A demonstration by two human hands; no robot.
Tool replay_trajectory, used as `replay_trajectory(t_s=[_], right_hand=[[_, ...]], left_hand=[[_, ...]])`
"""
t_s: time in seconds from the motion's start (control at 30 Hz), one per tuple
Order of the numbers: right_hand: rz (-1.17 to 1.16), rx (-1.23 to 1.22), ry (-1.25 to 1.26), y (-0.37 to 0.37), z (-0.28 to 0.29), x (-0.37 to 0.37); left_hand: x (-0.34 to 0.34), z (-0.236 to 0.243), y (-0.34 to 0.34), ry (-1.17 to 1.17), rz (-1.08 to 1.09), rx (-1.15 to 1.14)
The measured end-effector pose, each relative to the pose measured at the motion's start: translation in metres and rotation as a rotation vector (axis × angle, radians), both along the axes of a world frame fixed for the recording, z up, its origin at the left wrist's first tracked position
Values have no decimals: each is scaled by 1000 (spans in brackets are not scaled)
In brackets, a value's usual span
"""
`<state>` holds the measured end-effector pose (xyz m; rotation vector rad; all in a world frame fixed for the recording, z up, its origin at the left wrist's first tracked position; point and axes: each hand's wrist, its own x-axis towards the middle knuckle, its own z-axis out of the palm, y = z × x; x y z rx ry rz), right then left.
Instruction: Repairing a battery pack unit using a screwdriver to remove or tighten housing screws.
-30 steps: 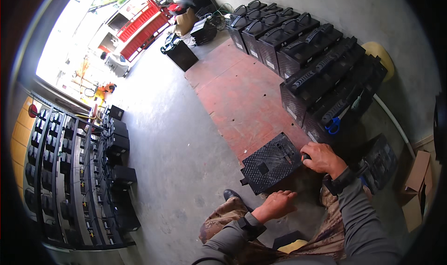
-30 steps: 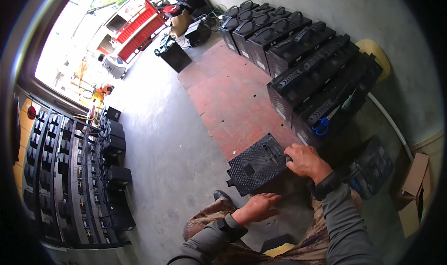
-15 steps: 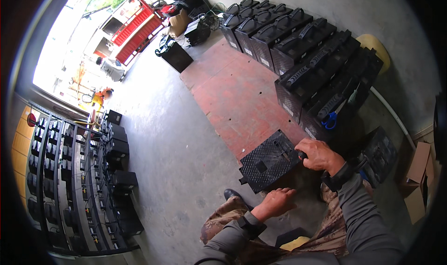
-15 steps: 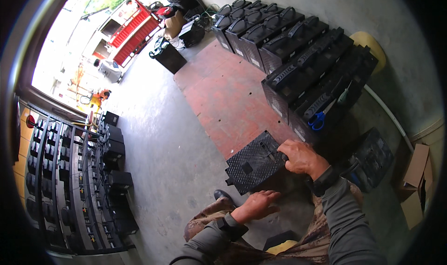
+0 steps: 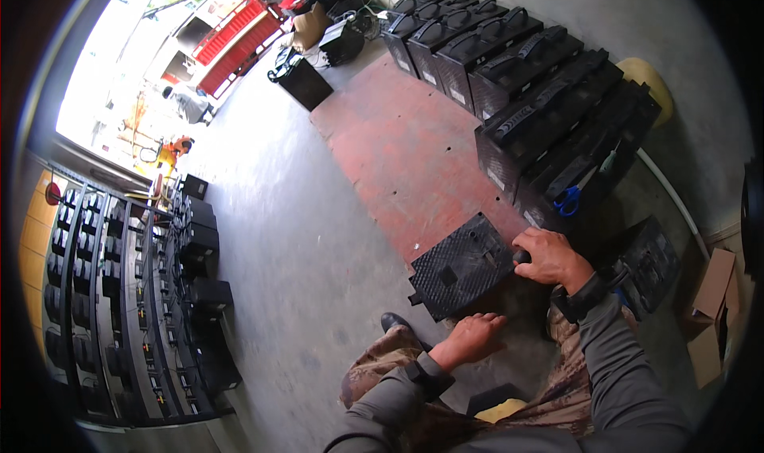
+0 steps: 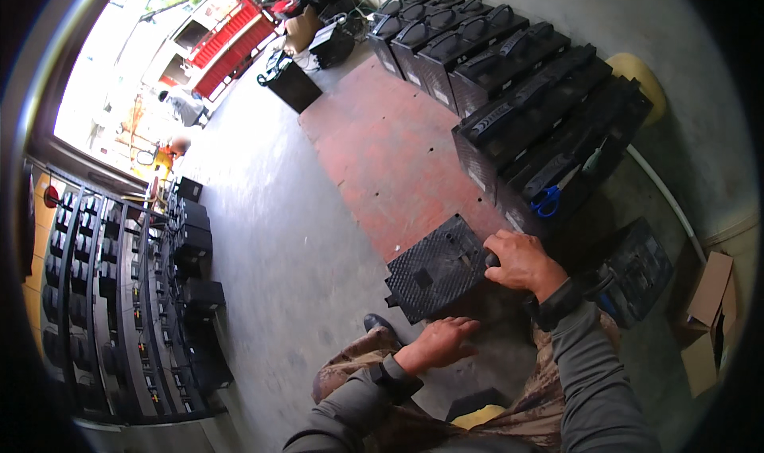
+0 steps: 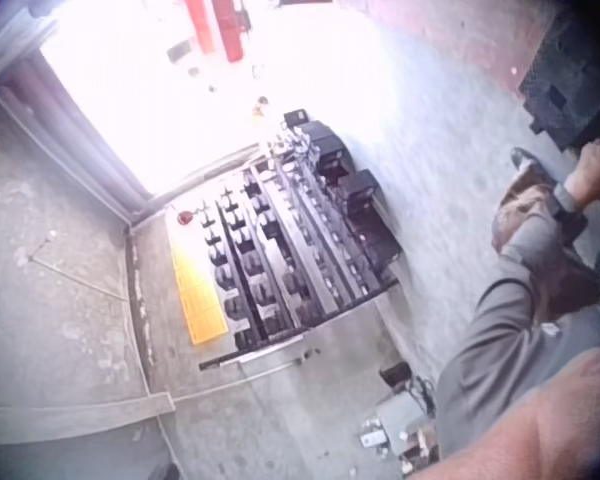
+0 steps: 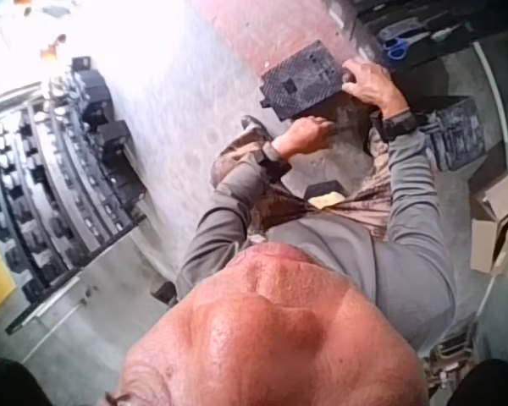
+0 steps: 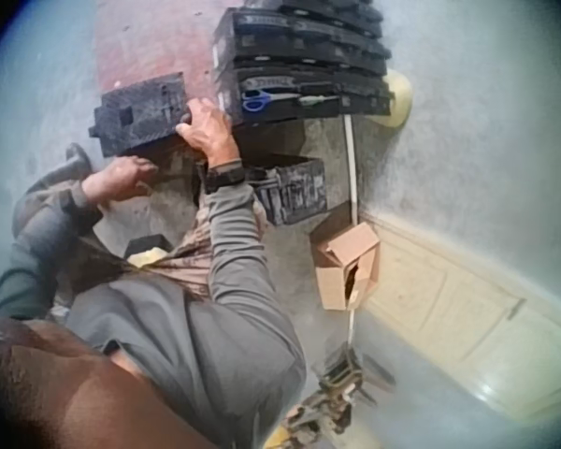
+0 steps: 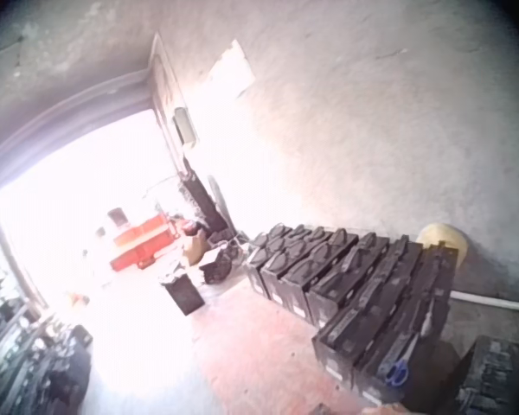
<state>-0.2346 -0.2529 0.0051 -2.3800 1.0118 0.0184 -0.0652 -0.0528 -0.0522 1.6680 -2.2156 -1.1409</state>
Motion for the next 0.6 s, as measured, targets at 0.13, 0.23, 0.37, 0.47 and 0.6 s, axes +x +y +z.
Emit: replay_trajectory(t_s=[0.13,0.23,0.37,0.47,0.6], right_hand=[[41,1,-133,0,-16,-1],[-25,63,-24,1,0,3],[-102,55,138,-1,13,6],[-71,53,88,2,15,7],[12,35,-120,2,5,1]], left_hand=[[1,0,0,6,-13,-5],[3,2,0,12,-11,7],[-1,-4,0,4,9,21],[0,-5,0,8,14,37],[-1,-4,0,1,23,31]])
